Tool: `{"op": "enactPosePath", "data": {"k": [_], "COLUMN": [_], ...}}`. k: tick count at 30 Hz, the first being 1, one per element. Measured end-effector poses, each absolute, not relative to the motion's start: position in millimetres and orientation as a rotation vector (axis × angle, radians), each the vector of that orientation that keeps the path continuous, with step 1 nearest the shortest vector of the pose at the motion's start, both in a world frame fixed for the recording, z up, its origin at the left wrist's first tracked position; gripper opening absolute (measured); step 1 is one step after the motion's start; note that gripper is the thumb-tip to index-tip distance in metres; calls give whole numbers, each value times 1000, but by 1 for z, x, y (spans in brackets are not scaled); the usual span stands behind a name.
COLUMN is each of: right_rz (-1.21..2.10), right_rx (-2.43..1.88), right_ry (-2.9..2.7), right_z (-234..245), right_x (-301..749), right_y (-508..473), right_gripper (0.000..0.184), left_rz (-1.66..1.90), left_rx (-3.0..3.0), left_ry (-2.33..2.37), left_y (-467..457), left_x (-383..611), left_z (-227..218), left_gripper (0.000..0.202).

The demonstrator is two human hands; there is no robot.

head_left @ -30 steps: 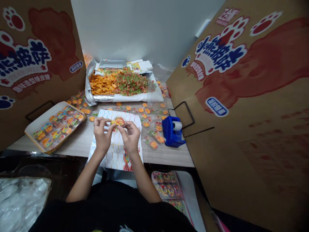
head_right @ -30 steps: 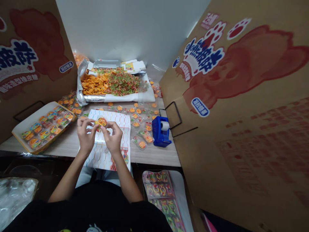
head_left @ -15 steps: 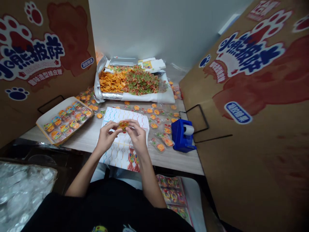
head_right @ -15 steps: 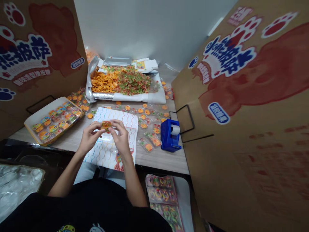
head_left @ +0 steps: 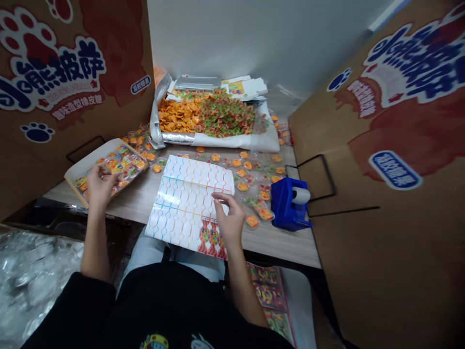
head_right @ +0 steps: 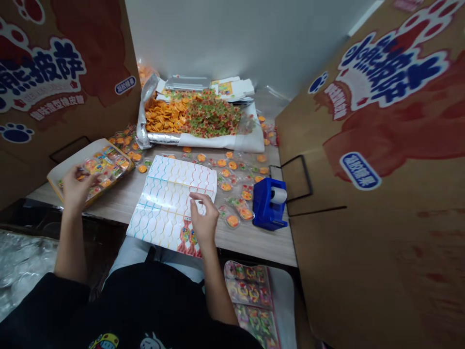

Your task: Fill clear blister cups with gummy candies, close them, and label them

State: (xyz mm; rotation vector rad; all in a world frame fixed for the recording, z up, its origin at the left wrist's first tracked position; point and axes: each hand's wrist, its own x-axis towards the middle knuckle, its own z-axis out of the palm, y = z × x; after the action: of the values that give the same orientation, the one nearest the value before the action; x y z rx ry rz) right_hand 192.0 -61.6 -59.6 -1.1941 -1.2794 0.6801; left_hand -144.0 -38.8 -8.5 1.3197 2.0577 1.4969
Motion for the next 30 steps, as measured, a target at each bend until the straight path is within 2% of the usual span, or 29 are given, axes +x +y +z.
{"op": "enactPosePath", "data": {"k": [4, 8, 13, 19, 21, 23, 24, 27, 30], "right_rz": [495, 481, 759, 1018, 1028, 973, 928, 786, 700], "right_rx": [-990, -910, -854, -632, -617, -677, -742, -1009, -1211], "right_ry": [-1586, -1647, -1535, -1690, -1694, -1629, -1592, -1601, -1804], "right_z": [-24, -3, -4, -2, -3, -8, -14, -40, -73], "right_x": [146, 113, 120, 130, 134, 145, 154, 191, 230], "right_y": [-70, -72, -72, -68, -66, -63, -62, -60, -63], "right_gripper": [20, 24, 20, 41, 52, 57, 56, 43, 34], "left_rz": [1561, 1516, 1386, 1199, 1223, 1284, 1305, 1079, 826], "left_rx": [1304, 1392, 1511, 1438, 1400, 1410, 1413, 1358, 1387], "left_ry": [1693, 1498, 1432, 1356, 1438, 1708, 1917, 2427, 2533], "left_y": [-59, -86, -100, -103, -96, -81, -71, -43, -28], "left_x": [-76, -21, -19, -36, -56, -88, -106, -152, -172], "left_z": [2, 17, 28, 23, 18, 11, 7, -4, -10], "left_gripper": [46, 42, 46, 59, 62, 64, 65, 68, 48]}}
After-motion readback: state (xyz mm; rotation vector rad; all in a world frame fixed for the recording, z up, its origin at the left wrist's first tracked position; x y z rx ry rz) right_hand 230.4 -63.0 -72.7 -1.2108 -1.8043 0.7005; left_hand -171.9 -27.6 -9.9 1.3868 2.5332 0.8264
